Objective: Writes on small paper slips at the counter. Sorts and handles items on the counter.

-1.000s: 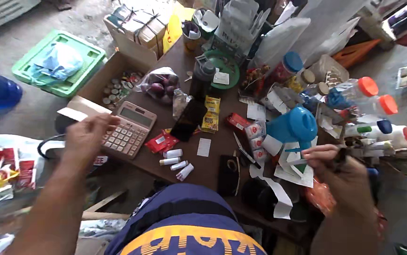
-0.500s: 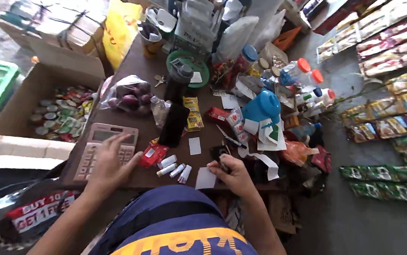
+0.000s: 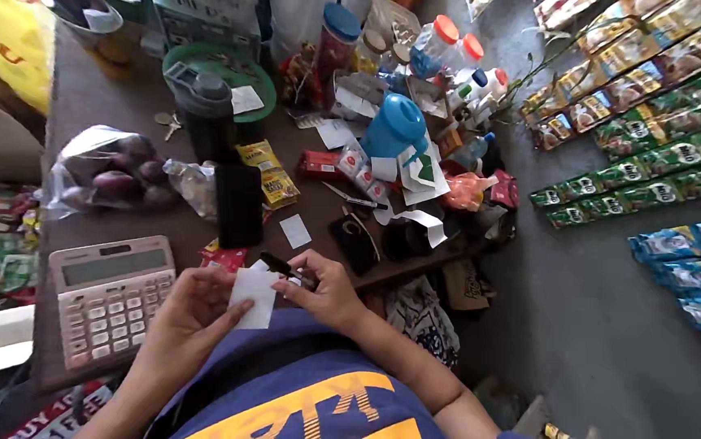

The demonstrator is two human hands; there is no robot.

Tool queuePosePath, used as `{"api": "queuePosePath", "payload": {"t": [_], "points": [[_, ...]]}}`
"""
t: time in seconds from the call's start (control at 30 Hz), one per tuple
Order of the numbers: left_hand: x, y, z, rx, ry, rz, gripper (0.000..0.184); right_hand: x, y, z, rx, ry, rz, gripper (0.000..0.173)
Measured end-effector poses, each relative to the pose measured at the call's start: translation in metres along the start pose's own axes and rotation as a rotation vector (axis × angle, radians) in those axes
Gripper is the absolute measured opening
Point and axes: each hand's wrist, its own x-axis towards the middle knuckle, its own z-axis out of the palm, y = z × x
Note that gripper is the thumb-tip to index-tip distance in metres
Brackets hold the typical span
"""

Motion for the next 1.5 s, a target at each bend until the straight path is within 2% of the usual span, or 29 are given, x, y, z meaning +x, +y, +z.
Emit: {"api": "queuePosePath", "payload": {"t": [0.13, 0.2, 0.33, 0.47, 0.53, 0.6, 0.67, 0.77, 0.83, 0.93, 1.0, 1.03, 1.13, 1.33, 1.4, 1.5], "points": [[-0.012, -0.006, -0.012, -0.001, 0.170, -0.078, 0.045, -0.012, 0.021, -0.035, -0.158, 0.096, 0.042, 0.021], [-0.015, -0.010, -0.016, 0.025, 0.226, -0.104, 0.043, -0.020, 0.040, -0.058, -0.220, 0.100, 0.127, 0.027], [-0.017, -0.013, -0.010, 0.109, 0.247, -0.151, 0.025, -0.034, 0.080, -0.094, -0.004, 0.135, 0.345, 0.047], [-0.012, -0.016, 0.018, 0.188, 0.234, -0.148, 0.019, -0.028, 0.114, -0.089, 0.139, 0.135, 0.445, 0.066], [-0.003, -0.017, 0.038, 0.255, 0.179, -0.172, 0.023, -0.025, 0.132, -0.079, 0.156, 0.036, 0.405, 0.067], [0.007, -0.027, 0.058, 0.274, 0.056, -0.203, 0.028, -0.024, 0.157, -0.069, 0.168, -0.047, 0.320, 0.078], [0.015, -0.047, 0.076, 0.242, -0.111, -0.257, 0.033, -0.027, 0.176, -0.064, 0.192, -0.021, 0.302, 0.089], [0.025, -0.077, 0.100, 0.223, -0.337, -0.349, 0.041, -0.032, 0.192, -0.072, 0.194, 0.076, 0.307, 0.083], [0.026, -0.098, 0.115, 0.280, -0.392, -0.368, 0.043, -0.034, 0.199, -0.080, 0.142, 0.083, 0.259, 0.084], [0.014, -0.130, 0.136, 0.507, -0.222, -0.189, 0.037, -0.037, 0.211, -0.084, 0.203, 0.109, 0.193, 0.089], [0.004, -0.157, 0.147, 0.650, -0.059, 0.017, 0.035, -0.039, 0.223, -0.081, 0.290, 0.161, 0.136, 0.083], [0.000, -0.163, 0.149, 0.682, -0.017, 0.065, 0.032, -0.041, 0.228, -0.080, 0.312, 0.177, 0.103, 0.079], [-0.008, -0.172, 0.153, 0.801, 0.071, 0.174, 0.026, -0.044, 0.236, -0.076, 0.342, 0.209, 0.020, 0.069], [-0.026, -0.205, 0.153, 1.099, 0.235, 0.636, 0.024, -0.050, 0.245, -0.078, 0.462, 0.164, -0.087, 0.063], [-0.029, -0.214, 0.154, 1.121, 0.223, 0.733, 0.024, -0.052, 0.249, -0.080, 0.446, 0.158, -0.127, 0.061], [-0.032, -0.214, 0.154, 1.084, 0.059, 0.717, 0.027, -0.055, 0.252, -0.079, 0.364, 0.170, -0.146, 0.066]]}}
